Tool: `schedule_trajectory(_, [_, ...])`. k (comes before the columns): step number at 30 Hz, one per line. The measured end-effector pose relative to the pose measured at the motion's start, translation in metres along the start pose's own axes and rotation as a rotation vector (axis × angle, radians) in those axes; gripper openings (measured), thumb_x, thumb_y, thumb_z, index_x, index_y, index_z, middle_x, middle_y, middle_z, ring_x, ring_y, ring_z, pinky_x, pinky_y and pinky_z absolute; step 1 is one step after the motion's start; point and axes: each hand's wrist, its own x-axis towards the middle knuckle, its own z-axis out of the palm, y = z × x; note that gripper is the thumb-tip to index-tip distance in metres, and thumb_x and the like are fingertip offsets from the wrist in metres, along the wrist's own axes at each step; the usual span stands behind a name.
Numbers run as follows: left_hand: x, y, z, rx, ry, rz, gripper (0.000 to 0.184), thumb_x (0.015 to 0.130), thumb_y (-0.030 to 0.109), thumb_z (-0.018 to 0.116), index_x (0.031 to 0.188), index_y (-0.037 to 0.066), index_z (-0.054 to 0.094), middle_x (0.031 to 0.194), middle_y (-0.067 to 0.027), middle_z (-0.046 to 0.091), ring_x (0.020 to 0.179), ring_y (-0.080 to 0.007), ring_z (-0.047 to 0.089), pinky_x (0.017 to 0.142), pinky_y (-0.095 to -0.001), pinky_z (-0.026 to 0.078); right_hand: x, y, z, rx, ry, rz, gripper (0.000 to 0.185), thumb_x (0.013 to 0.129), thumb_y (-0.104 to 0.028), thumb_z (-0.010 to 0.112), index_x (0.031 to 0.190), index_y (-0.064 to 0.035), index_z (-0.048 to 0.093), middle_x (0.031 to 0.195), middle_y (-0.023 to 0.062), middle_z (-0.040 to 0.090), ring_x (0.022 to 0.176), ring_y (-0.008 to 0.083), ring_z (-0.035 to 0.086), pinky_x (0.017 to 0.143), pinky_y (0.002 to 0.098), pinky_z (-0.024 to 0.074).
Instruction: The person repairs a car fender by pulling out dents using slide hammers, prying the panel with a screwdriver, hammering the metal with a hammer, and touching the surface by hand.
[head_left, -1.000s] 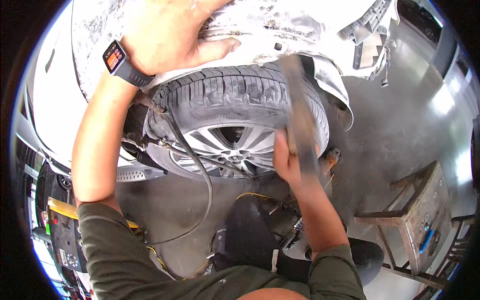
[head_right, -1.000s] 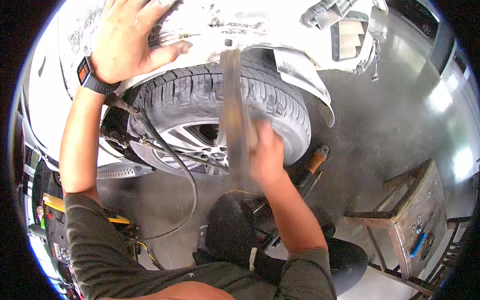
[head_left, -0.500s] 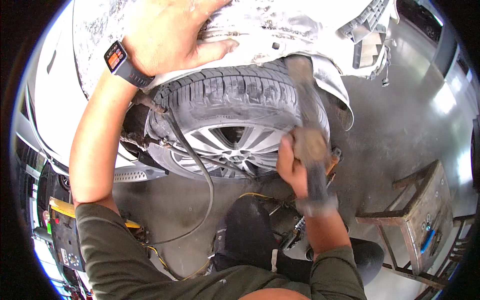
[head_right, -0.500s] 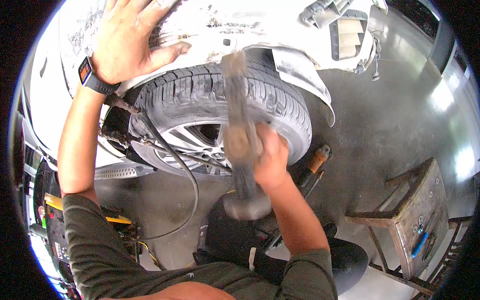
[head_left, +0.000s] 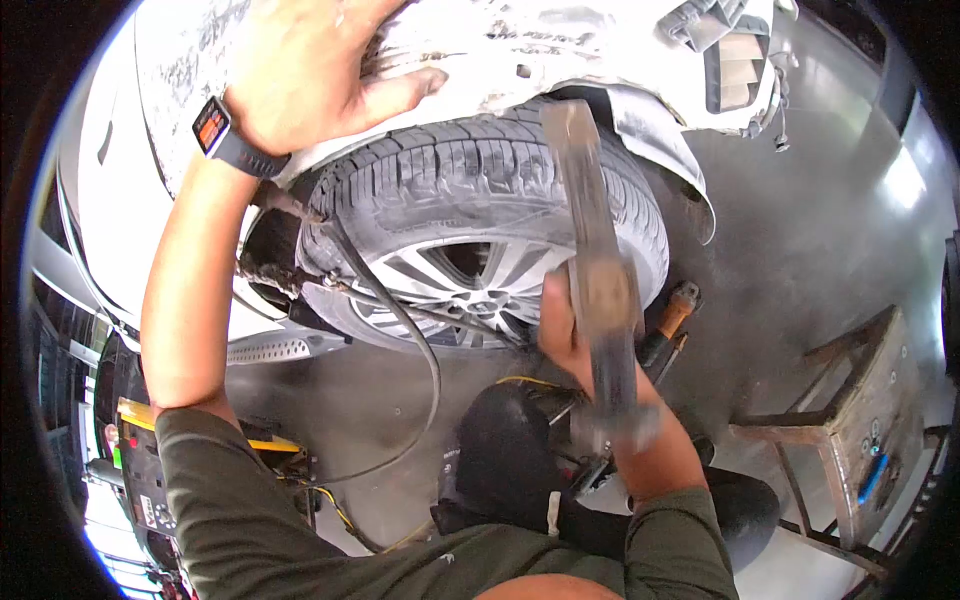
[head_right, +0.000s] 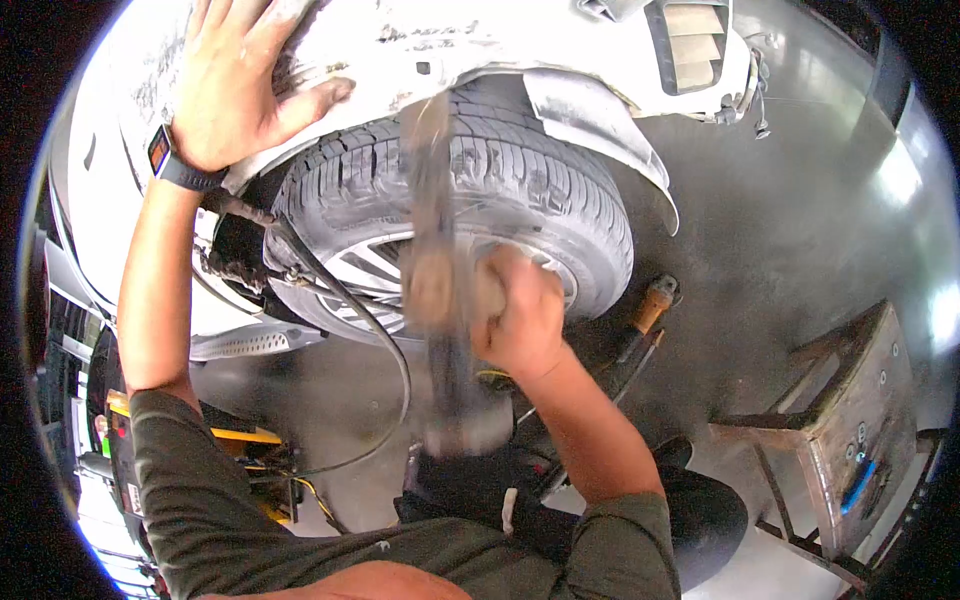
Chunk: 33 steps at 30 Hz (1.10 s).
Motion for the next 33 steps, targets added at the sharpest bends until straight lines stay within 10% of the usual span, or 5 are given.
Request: schedule_trajectory(33, [-0.001, 0.000, 0.003, 0.061, 0.021, 0.012, 0.091, 0.073, 0.059, 0.070, 0.150, 0.013, 0.053, 0.157, -0.0245, 0.043, 0.143, -0.0481, 0.040, 0.118, -0.0624, 0.029, -0.001, 0.002, 0.022, -0.051, -0.026, 0.212, 0.042, 0.080, -0.017, 0.081, 0.109, -0.0011, 0.057, 0.083, 0.0212, 0.070, 0.076, 0.0419, 0.072, 0.069, 0.0467, 0.0584])
